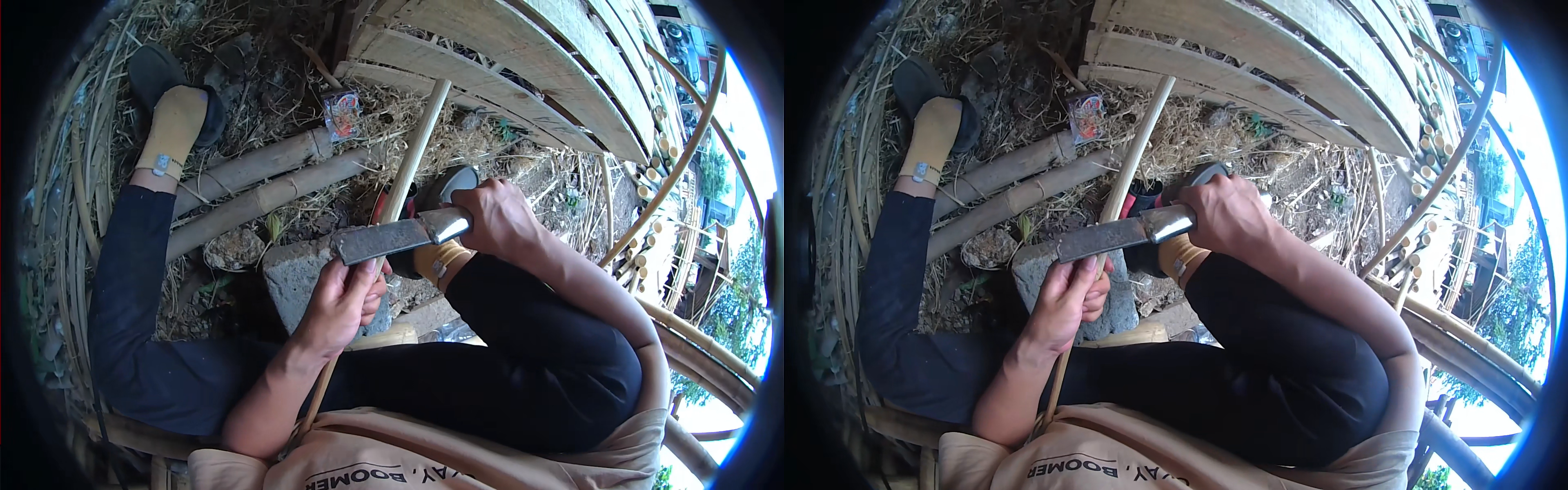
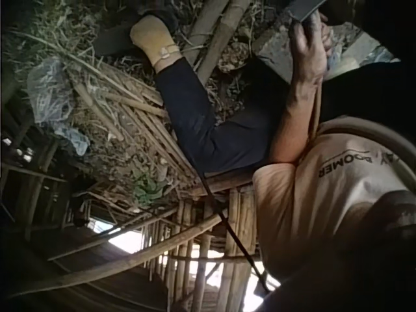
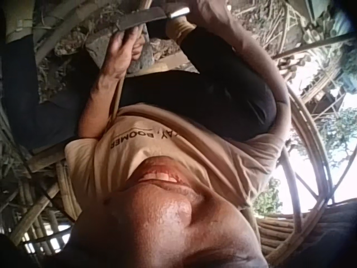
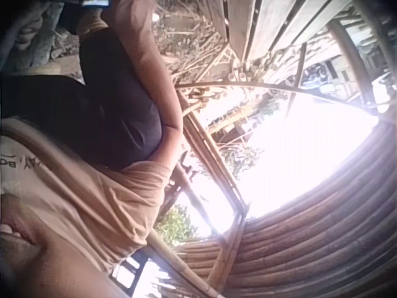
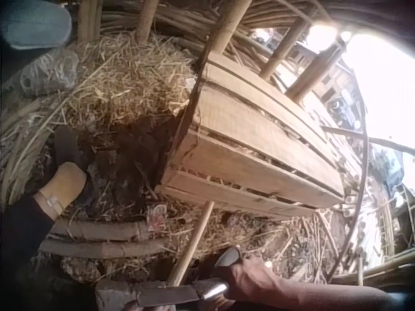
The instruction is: The person whittles a thin wooden rod using a small blade, shaving off thin strips from the end and sides.
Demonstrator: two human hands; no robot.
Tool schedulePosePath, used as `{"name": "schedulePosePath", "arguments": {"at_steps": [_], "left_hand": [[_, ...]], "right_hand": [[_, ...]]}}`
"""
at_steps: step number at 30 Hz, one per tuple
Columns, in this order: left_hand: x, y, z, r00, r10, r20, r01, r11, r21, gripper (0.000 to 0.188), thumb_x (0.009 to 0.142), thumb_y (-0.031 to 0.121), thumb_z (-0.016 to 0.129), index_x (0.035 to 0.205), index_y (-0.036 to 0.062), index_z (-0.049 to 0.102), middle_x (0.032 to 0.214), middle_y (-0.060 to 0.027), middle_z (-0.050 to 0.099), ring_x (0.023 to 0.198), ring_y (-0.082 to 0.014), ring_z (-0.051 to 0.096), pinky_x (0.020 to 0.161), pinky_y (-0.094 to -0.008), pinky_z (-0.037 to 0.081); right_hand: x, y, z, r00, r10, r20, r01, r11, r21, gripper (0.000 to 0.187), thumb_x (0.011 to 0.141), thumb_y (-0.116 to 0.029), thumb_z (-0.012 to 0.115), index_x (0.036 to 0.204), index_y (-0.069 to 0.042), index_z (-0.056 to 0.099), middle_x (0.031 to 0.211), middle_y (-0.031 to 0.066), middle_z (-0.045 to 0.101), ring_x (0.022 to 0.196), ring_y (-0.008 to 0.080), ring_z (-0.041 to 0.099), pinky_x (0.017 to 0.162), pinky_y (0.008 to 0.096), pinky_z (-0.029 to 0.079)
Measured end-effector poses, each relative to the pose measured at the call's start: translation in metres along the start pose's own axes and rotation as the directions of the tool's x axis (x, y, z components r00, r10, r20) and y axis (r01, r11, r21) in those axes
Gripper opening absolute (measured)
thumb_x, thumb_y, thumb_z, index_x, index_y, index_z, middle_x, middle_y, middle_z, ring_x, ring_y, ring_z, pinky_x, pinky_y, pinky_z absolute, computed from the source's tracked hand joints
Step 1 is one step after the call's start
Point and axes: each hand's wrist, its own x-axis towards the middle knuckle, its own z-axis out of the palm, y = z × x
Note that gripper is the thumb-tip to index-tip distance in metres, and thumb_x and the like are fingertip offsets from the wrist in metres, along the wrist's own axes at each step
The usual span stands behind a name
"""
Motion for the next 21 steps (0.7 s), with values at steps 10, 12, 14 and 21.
{"name": "schedulePosePath", "arguments": {"at_steps": [10,12,14,21], "left_hand": [[-0.003,-0.008,0.003,0.995,-0.070,0.072,0.069,0.997,0.021,0.026,0.110,0.029,0.043,0.102,0.0059,0.052,0.067,0.0077,0.036,0.051,0.0011,0.026,0.044,-0.0175,0.021],[-0.003,-0.009,0.002,0.995,-0.083,0.063,0.082,0.996,0.022,0.026,0.110,0.029,0.043,0.103,0.0058,0.053,0.067,0.0075,0.037,0.051,0.0012,0.027,0.044,-0.0177,0.022],[0.000,-0.008,0.001,0.996,-0.082,0.032,0.081,0.996,0.028,0.027,0.110,0.030,0.044,0.105,0.0059,0.054,0.067,0.0072,0.038,0.051,0.0012,0.027,0.044,-0.0173,0.022],[-0.004,0.012,-0.005,0.996,-0.044,0.079,0.050,0.996,-0.073,0.028,0.110,0.030,0.042,0.106,0.0049,0.054,0.066,0.0052,0.038,0.049,0.0007,0.026,0.041,-0.0173,0.021]], "right_hand": [[0.009,0.067,0.007,0.955,0.184,-0.231,-0.170,0.982,0.083,0.015,0.075,-0.013,0.065,0.084,-0.003,0.071,0.070,0.0216,0.066,0.069,0.0415,0.067,0.067,0.0482,0.055],[0.004,0.062,0.017,0.957,0.177,-0.229,-0.120,0.962,0.244,0.013,0.077,-0.010,0.065,0.082,0.002,0.067,0.071,0.0238,0.065,0.068,0.0417,0.066,0.065,0.0476,0.051],[0.002,0.055,0.017,0.959,0.192,-0.207,-0.126,0.947,0.295,0.021,0.085,-0.017,0.068,0.082,0.003,0.066,0.067,0.0227,0.063,0.064,0.0398,0.063,0.063,0.0459,0.050],[-0.005,0.019,-0.014,0.996,0.031,-0.080,0.002,0.924,0.382,0.031,0.087,-0.028,0.074,0.104,-0.003,0.070,0.075,0.0178,0.070,0.070,0.0380,0.070,0.066,0.0436,0.055]]}}
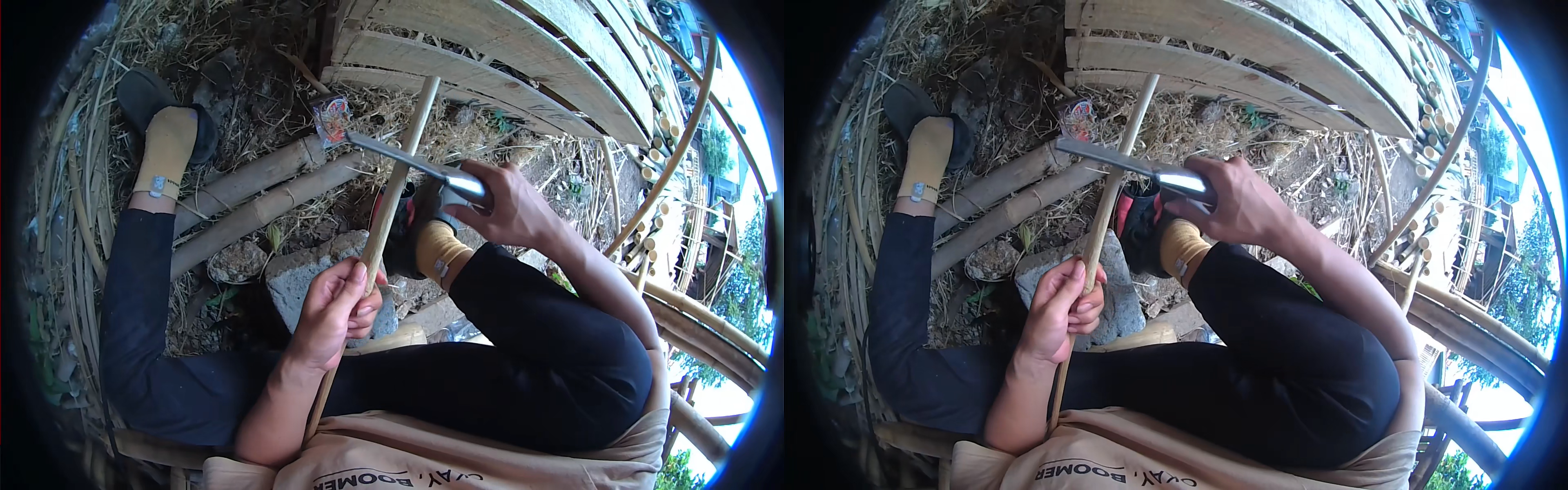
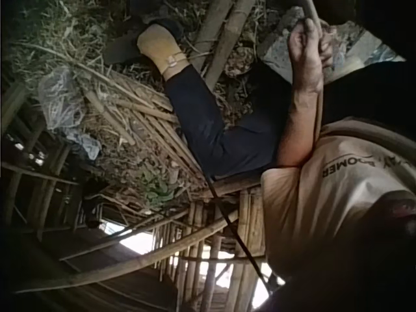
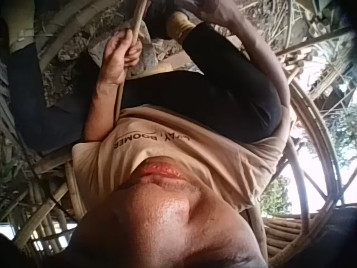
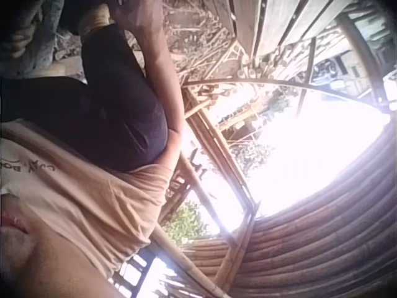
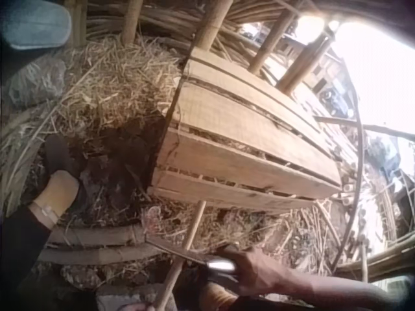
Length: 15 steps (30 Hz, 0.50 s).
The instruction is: The person whittles a thin wooden rod using a small blade, shaving off thin strips from the end and sides.
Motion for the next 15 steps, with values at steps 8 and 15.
{"name": "schedulePosePath", "arguments": {"at_steps": [8,15], "left_hand": [[-0.012,-0.011,0.009,0.974,0.187,-0.129,-0.134,0.931,0.340,0.031,0.110,0.031,0.041,0.103,0.0038,0.052,0.066,0.0043,0.042,0.050,0.0005,0.031,0.043,-0.0183,0.024],[-0.017,-0.012,0.015,0.923,0.353,-0.151,-0.186,0.755,0.629,0.027,0.109,0.020,0.044,0.091,0.0000,0.051,0.063,-0.0013,0.045,0.056,-0.0074,0.042,0.051,-0.0280,0.035]], "right_hand": [[-0.003,-0.011,0.015,1.000,-0.008,0.006,0.009,0.967,-0.254,0.018,0.077,-0.013,0.066,0.094,-0.008,0.069,0.080,0.0167,0.070,0.075,0.0389,0.070,0.070,0.0477,0.058],[0.004,0.007,0.023,0.981,-0.126,-0.148,0.086,0.964,-0.250,0.022,0.067,-0.008,0.071,0.089,-0.007,0.069,0.069,0.0167,0.066,0.067,0.0370,0.068,0.063,0.0471,0.053]]}}
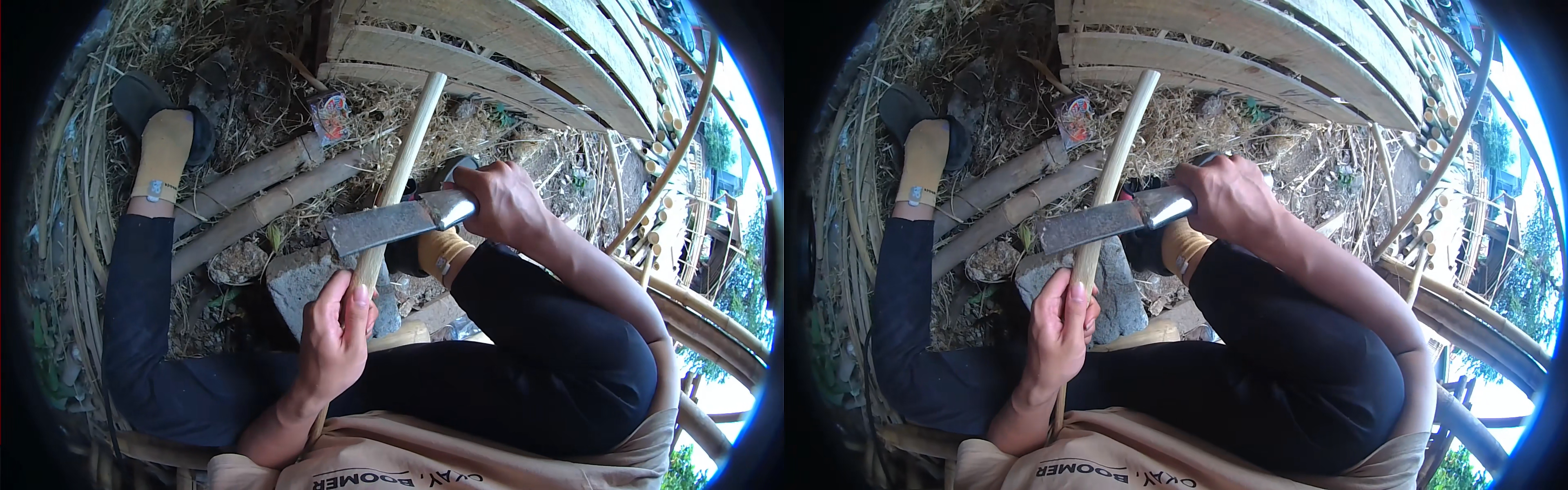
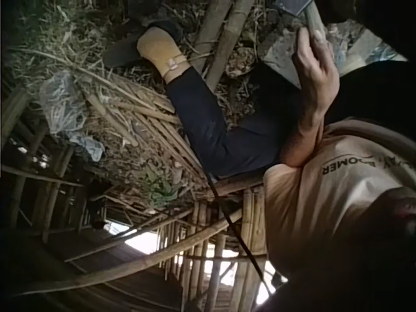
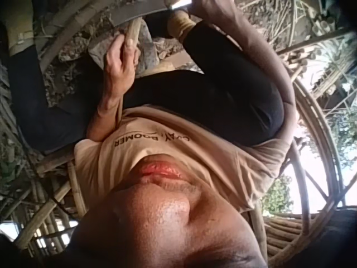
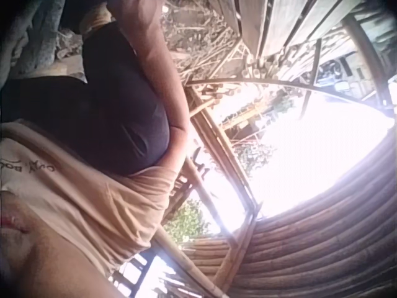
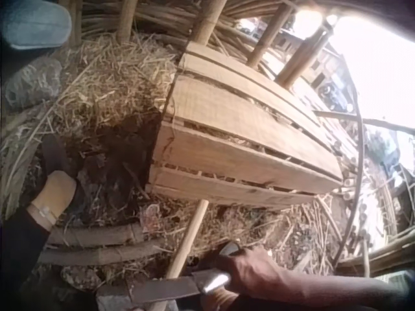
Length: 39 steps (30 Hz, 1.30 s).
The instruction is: The person whittles a thin wooden rod using a small blade, shaving off thin strips from the end and sides.
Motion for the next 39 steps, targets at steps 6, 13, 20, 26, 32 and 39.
{"name": "schedulePosePath", "arguments": {"at_steps": [6,13,20,26,32,39], "left_hand": [[-0.001,0.006,0.002,0.997,-0.072,0.041,0.076,0.991,-0.109,0.026,0.109,0.021,0.045,0.094,0.0012,0.053,0.064,0.0012,0.045,0.057,-0.0049,0.040,0.051,-0.0242,0.033],[-0.001,0.012,-0.001,0.981,-0.162,0.110,0.185,0.949,-0.254,0.028,0.109,0.027,0.044,0.099,0.0033,0.052,0.066,0.0042,0.043,0.056,-0.0014,0.035,0.048,-0.0193,0.030],[0.006,0.007,-0.001,0.971,-0.188,0.147,0.227,0.920,-0.319,0.029,0.109,0.030,0.045,0.100,0.0039,0.053,0.067,0.0042,0.044,0.053,0.0000,0.034,0.046,-0.0187,0.027],[0.011,0.002,-0.003,0.977,-0.187,0.104,0.210,0.925,-0.315,0.029,0.109,0.030,0.046,0.101,0.0038,0.055,0.067,0.0042,0.045,0.053,0.0000,0.034,0.046,-0.0185,0.026],[0.015,0.000,-0.004,0.980,-0.188,0.072,0.201,0.925,-0.322,0.028,0.109,0.029,0.047,0.102,0.0037,0.056,0.066,0.0047,0.044,0.051,0.0003,0.033,0.045,-0.0180,0.024],[0.017,0.000,-0.010,0.978,-0.201,0.058,0.208,0.910,-0.358,0.028,0.108,0.030,0.049,0.105,0.0041,0.057,0.068,0.0046,0.045,0.050,0.0014,0.031,0.044,-0.0169,0.023]], "right_hand": [[-0.003,0.007,0.001,0.995,-0.044,-0.088,0.037,0.996,-0.077,0.025,0.069,-0.014,0.077,0.092,-0.008,0.069,0.069,0.0146,0.067,0.065,0.0349,0.068,0.057,0.0444,0.052],[0.003,0.030,-0.008,0.978,0.067,-0.196,-0.086,0.992,-0.089,0.014,0.070,-0.007,0.070,0.084,-0.007,0.068,0.065,0.0168,0.065,0.062,0.0372,0.066,0.058,0.0461,0.052],[0.000,0.035,-0.003,0.976,0.162,-0.147,-0.165,0.986,-0.007,0.015,0.074,-0.011,0.066,0.087,-0.005,0.069,0.069,0.0210,0.066,0.069,0.0414,0.068,0.068,0.0499,0.055],[-0.005,0.021,-0.001,0.994,0.100,-0.037,-0.094,0.986,0.139,0.016,0.081,-0.016,0.072,0.087,-0.001,0.070,0.066,0.0209,0.064,0.065,0.0398,0.067,0.063,0.0452,0.053],[-0.006,-0.006,0.009,0.967,-0.083,0.242,-0.031,0.901,0.432,0.035,0.087,-0.032,0.074,0.097,0.002,0.073,0.071,0.0214,0.067,0.068,0.0378,0.069,0.067,0.0447,0.056],[-0.004,-0.018,0.007,0.953,-0.054,0.299,-0.014,0.975,0.220,0.029,0.084,-0.030,0.075,0.089,-0.001,0.071,0.074,0.0186,0.069,0.075,0.0382,0.070,0.072,0.0461,0.056]]}}
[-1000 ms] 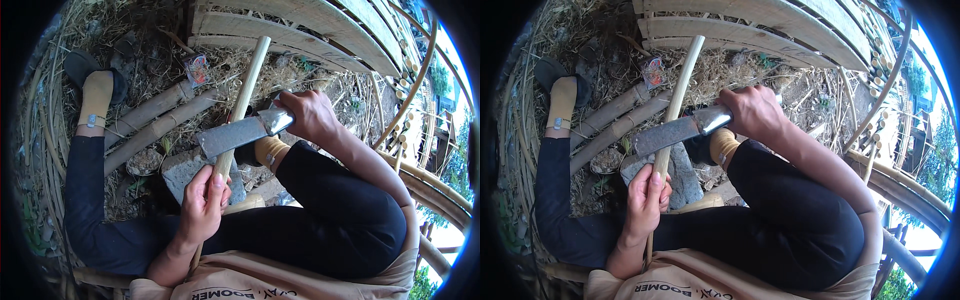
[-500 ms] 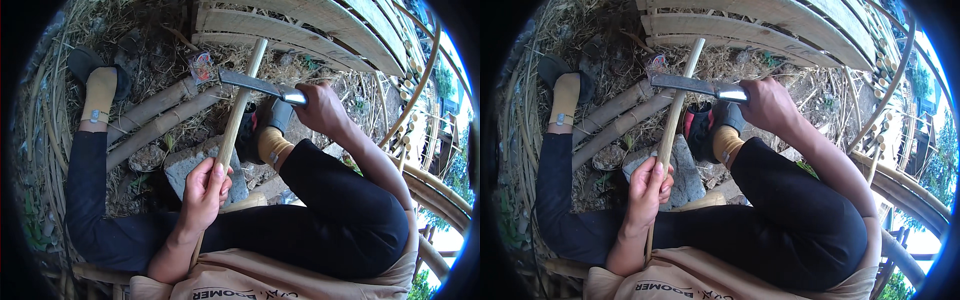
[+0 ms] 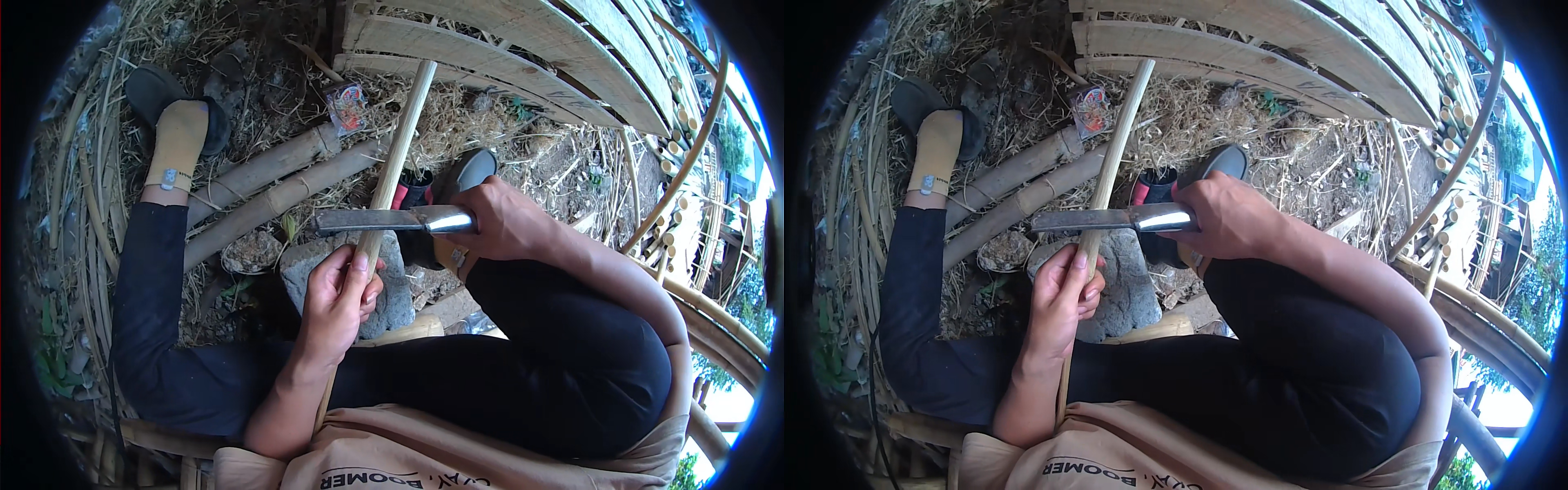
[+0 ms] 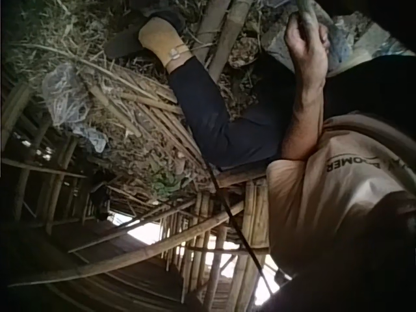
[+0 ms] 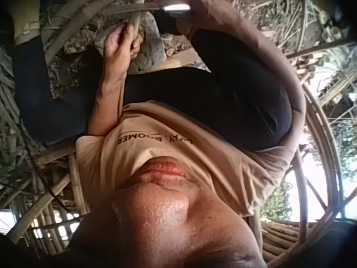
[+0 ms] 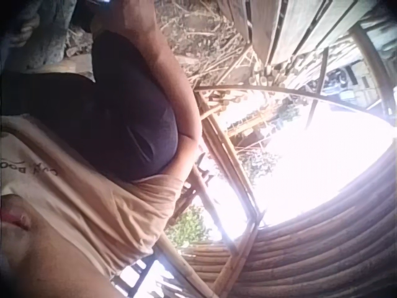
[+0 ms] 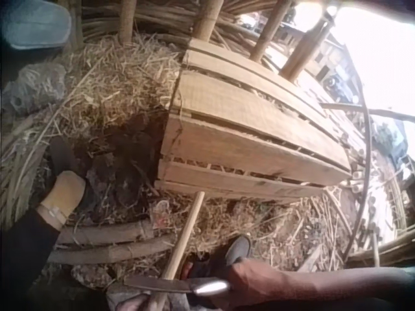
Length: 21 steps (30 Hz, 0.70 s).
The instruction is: The person whittles a thin wooden rod using a small blade, shaving off thin strips from the end and sides.
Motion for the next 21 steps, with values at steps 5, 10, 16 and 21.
{"name": "schedulePosePath", "arguments": {"at_steps": [5,10,16,21], "left_hand": [[-0.001,-0.002,0.000,1.000,-0.015,0.028,0.015,1.000,0.005,0.029,0.109,0.031,0.046,0.103,0.0041,0.057,0.069,0.0037,0.046,0.055,-0.0009,0.036,0.049,-0.0188,0.027],[0.006,-0.016,-0.001,0.993,0.086,0.081,-0.094,0.991,0.092,0.017,0.101,0.021,0.059,0.108,0.0053,0.057,0.070,0.0071,0.044,0.054,0.0014,0.033,0.047,-0.0166,0.024],[0.006,-0.025,-0.003,0.992,0.103,0.074,-0.116,0.976,0.182,0.022,0.092,0.005,0.064,0.110,-0.0018,0.054,0.076,0.0037,0.046,0.065,-0.0027,0.041,0.058,-0.0207,0.034],[0.003,-0.013,0.002,0.990,0.100,0.096,-0.112,0.985,0.128,0.030,0.085,-0.001,0.060,0.113,-0.0031,0.053,0.073,0.0038,0.044,0.065,-0.0032,0.040,0.059,-0.0214,0.034]], "right_hand": [[0.000,0.011,0.010,0.999,-0.002,-0.037,0.001,0.999,-0.048,0.026,0.080,-0.025,0.074,0.093,-0.003,0.072,0.077,0.0186,0.070,0.076,0.0379,0.070,0.074,0.0468,0.057],[0.001,0.016,0.018,0.989,0.132,0.060,-0.131,0.991,-0.023,0.026,0.076,-0.024,0.073,0.093,-0.004,0.073,0.079,0.0198,0.071,0.076,0.0385,0.070,0.075,0.0465,0.057],[0.007,0.019,0.017,0.980,0.196,-0.027,-0.197,0.953,-0.231,0.019,0.073,-0.018,0.069,0.088,-0.006,0.074,0.077,0.0198,0.070,0.076,0.0380,0.071,0.074,0.0457,0.058],[0.009,0.017,0.013,0.985,0.133,-0.109,-0.152,0.969,-0.194,0.017,0.074,-0.013,0.066,0.088,-0.007,0.073,0.077,0.0187,0.071,0.075,0.0378,0.071,0.073,0.0454,0.058]]}}
